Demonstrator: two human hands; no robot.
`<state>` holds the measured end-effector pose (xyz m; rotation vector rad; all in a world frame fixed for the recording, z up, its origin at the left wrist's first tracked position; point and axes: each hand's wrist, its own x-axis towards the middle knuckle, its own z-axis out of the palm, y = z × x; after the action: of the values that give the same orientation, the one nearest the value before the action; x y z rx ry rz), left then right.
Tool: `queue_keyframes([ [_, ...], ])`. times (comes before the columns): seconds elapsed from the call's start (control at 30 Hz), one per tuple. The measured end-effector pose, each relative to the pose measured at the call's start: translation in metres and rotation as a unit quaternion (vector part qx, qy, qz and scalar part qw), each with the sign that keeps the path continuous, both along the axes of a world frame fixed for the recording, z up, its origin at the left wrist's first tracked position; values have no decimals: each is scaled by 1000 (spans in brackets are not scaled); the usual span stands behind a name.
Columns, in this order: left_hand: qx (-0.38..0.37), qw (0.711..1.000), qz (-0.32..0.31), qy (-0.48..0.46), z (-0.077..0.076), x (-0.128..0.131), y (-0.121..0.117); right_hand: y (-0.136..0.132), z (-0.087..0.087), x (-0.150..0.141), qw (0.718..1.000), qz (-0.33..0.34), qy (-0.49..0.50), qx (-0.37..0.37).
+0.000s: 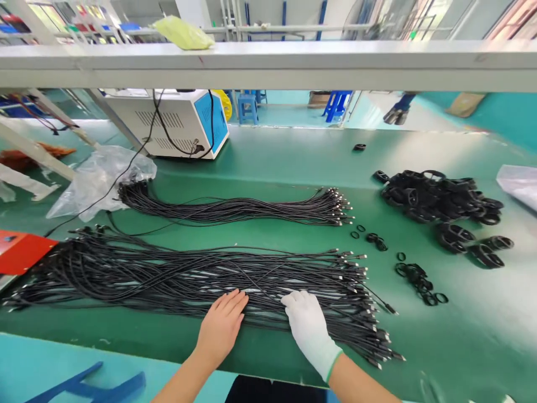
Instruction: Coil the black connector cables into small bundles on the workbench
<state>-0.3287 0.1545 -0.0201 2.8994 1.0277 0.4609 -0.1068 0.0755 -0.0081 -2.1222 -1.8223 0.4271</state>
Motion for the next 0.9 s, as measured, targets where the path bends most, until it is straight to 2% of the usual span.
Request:
queue_keyframes([
  [0.13, 17, 1000, -5, -23, -2, -2, 3, 18, 10, 9, 998, -56, 17, 7],
  [0.23, 19, 999, -21, -34, -9, -2, 5, 18, 31, 28, 996, -64, 51, 21],
  [0.3, 14, 999, -29, -36, -14, -1, 6, 4, 49, 47, 990, -113, 73, 51],
  [0.37, 11, 999, -29, -38, -19, 0, 6, -20, 67, 67, 972, -198, 92, 87],
  [0.47, 16, 999, -23, -47, -22, 2, 6, -67, 81, 86, 942, -293, 118, 111],
  [0.53, 22, 998, -24, -56, -23, 4, 6, -97, 76, 85, 931, -322, 133, 106],
  [0.63, 39, 997, -25, -67, -25, 6, 8, -128, 53, 71, 925, -338, 153, 81],
  [0.77, 54, 996, -26, -73, -28, 7, 9, -149, 28, 56, 912, -362, 183, 55],
  [0.9, 59, 995, -31, -78, -28, 7, 8, -162, 22, 54, 894, -395, 206, 45],
])
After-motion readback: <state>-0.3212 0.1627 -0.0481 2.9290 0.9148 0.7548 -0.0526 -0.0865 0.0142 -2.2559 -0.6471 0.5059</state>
